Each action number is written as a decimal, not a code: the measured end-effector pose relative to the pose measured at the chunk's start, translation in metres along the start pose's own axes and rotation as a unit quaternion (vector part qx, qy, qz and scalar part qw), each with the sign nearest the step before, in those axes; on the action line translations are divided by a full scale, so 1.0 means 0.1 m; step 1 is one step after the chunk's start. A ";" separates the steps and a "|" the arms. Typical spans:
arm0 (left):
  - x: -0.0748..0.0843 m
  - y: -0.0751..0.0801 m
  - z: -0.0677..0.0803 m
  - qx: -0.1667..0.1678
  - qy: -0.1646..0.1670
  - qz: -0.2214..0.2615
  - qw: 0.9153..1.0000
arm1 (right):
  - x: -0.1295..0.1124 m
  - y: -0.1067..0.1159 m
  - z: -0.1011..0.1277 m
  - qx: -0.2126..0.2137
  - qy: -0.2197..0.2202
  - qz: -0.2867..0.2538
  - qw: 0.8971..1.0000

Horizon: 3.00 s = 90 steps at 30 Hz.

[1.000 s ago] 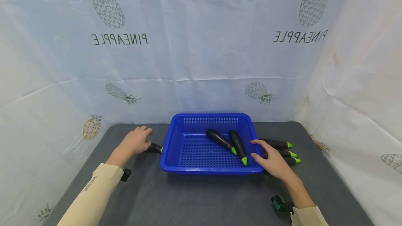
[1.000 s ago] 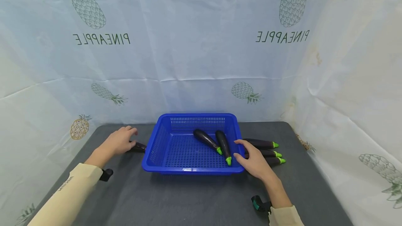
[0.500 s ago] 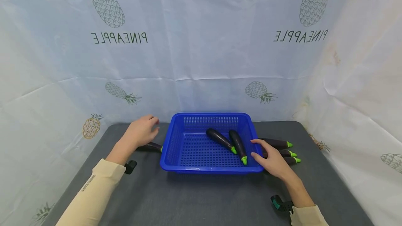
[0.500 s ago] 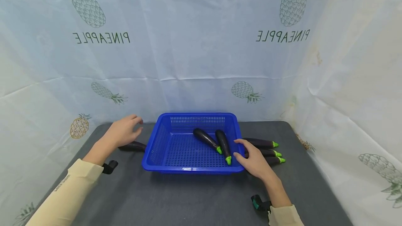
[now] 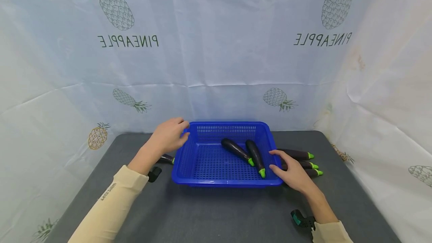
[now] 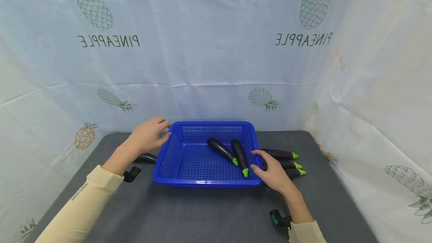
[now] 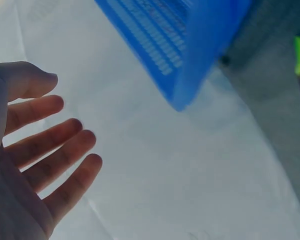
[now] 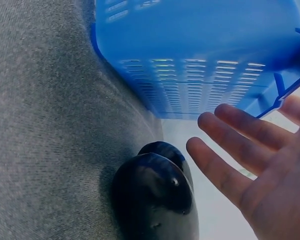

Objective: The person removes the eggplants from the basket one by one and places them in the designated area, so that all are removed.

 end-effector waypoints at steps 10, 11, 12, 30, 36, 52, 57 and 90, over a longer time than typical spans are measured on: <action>0.33 0.00 -0.25 -0.009 -0.038 -0.004 0.999 | 0.00 0.02 0.03 -0.005 -0.007 -0.007 1.000; 0.37 0.00 -0.27 -0.008 -0.043 -0.005 0.999 | 0.00 0.02 0.03 -0.005 -0.006 -0.006 1.000; 0.40 0.00 -0.30 -0.007 -0.048 -0.007 0.999 | 0.00 0.02 0.03 -0.006 -0.006 -0.006 1.000; 0.89 -0.26 -0.68 0.017 -0.139 0.007 0.990 | -0.01 0.00 0.01 -0.005 -0.001 0.007 1.000; 0.99 -0.51 -0.75 0.006 -0.153 0.006 0.988 | 0.00 0.00 0.01 -0.006 -0.001 0.005 1.000; 1.04 -1.41 -0.83 -0.144 -0.091 -0.014 0.985 | -0.01 -0.02 0.01 -0.004 0.001 0.000 1.000; 1.10 -1.54 -0.83 -0.168 -0.090 -0.009 0.982 | 0.01 -0.01 0.01 -0.003 -0.003 0.003 1.000; 1.22 -1.85 -0.71 -0.226 -0.126 -0.091 0.962 | 0.01 -0.03 0.01 -0.002 -0.003 -0.005 1.000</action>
Point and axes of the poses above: each hand's wrist, its own z-axis away from the middle knuckle, its own y-axis out of the back of the hand, x = y × z, the point moved 10 cm from there along -z, towards the middle knuckle, and after that the axes turned 5 degrees about x, right-handed, at the moved point
